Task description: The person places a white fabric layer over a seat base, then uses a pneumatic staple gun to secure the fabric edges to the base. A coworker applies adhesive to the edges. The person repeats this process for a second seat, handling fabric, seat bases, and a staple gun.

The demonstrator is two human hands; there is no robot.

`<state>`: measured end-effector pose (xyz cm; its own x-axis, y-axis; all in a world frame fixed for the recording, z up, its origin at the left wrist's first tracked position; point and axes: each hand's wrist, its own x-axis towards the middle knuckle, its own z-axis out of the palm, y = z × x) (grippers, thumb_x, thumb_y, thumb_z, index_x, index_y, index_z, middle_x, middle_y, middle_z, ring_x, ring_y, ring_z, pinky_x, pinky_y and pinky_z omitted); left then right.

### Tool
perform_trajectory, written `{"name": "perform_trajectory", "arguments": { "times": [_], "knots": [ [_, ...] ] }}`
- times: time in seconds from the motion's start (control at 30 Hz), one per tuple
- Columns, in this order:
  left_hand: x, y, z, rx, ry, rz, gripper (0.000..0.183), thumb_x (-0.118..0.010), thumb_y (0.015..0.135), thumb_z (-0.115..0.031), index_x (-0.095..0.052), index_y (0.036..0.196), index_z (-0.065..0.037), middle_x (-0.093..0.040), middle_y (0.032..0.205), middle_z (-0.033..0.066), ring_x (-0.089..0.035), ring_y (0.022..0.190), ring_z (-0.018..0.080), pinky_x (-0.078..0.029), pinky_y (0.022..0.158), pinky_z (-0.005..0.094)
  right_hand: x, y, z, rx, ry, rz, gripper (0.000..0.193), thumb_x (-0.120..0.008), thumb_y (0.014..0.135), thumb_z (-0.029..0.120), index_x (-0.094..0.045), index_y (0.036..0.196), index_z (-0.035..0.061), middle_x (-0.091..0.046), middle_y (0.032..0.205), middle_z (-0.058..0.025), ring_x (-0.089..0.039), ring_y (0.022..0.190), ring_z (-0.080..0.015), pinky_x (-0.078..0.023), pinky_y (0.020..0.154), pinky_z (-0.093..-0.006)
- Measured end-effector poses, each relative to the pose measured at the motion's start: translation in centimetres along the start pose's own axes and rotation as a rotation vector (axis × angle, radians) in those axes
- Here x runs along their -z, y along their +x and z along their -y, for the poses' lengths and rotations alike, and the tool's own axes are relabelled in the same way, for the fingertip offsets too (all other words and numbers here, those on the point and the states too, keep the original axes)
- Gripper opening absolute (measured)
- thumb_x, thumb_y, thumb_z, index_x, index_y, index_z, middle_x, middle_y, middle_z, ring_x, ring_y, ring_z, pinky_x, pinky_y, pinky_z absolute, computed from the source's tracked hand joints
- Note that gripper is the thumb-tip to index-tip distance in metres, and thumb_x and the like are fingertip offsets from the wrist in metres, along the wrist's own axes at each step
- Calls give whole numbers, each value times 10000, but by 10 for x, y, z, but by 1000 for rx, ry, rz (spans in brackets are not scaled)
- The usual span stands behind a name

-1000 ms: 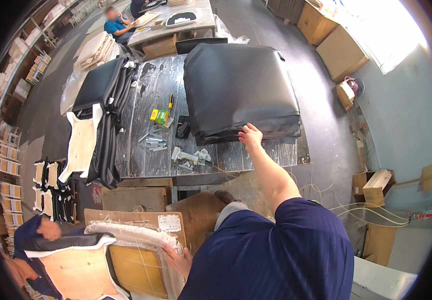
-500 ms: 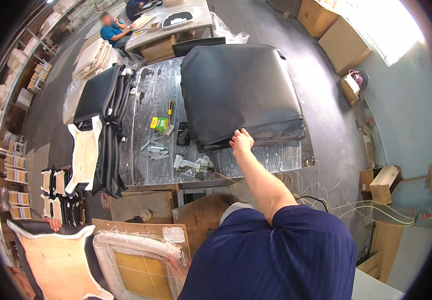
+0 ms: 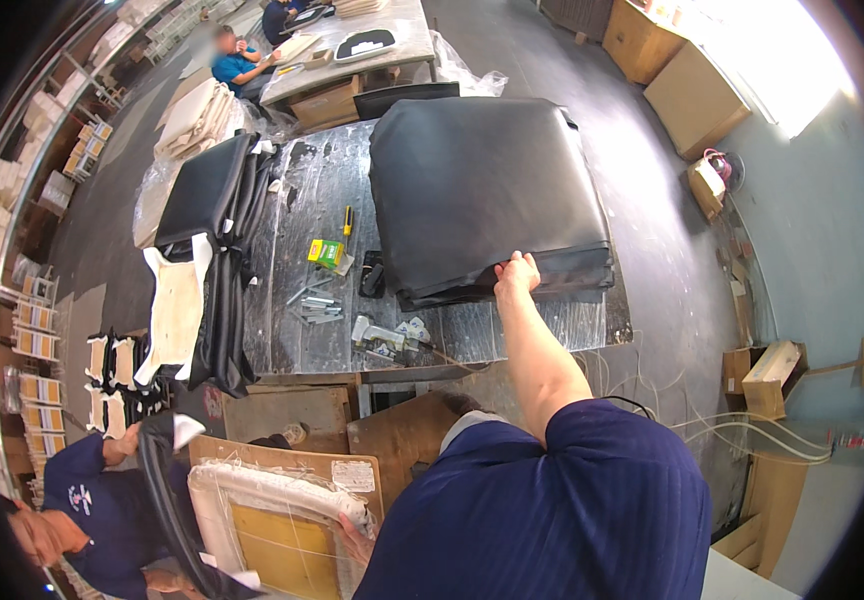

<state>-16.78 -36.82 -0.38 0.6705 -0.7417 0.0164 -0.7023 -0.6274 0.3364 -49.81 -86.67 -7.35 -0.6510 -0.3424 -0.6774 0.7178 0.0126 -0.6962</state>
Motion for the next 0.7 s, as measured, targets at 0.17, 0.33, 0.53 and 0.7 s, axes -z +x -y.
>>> {"name": "perform_trajectory", "arguments": {
  "times": [0.17,0.33,0.53,0.7],
  "knots": [
    [12,-7,-1,122,-129,40,863,-773,900,-133,-429,1691,-123,-509,1636,284,-482,1509,476,-336,1266,577,-2,26,14,35,111,125,128,-786,947,137,-670,913,91,-643,803,-75,-647,634,-263,-564,547,-456],
    [9,21,-2,221,-123,-74,764,-694,1001,-313,-421,1682,-101,-469,1673,255,-424,1558,441,-283,1285,594,-1,28,29,4,0,120,257,-824,927,131,-640,1045,-6,-753,989,-167,-734,772,-348,-624,611,-469],
    [-8,15,-15,410,-26,-149,794,-714,982,-276,-395,1702,-176,-417,1710,218,-455,1510,430,-292,1272,586,2,25,24,18,-367,93,230,-741,958,92,-591,990,-79,-748,859,-174,-719,655,-268,-633,507,-358],
    [-12,9,-17,381,16,-277,789,-761,924,-250,-474,1656,-186,-485,1656,202,-509,1432,429,-351,1220,578,-3,43,27,42,-341,-7,206,-672,1006,105,-632,1111,-68,-767,944,-250,-760,750,-326,-689,625,-456]
  ]
}}
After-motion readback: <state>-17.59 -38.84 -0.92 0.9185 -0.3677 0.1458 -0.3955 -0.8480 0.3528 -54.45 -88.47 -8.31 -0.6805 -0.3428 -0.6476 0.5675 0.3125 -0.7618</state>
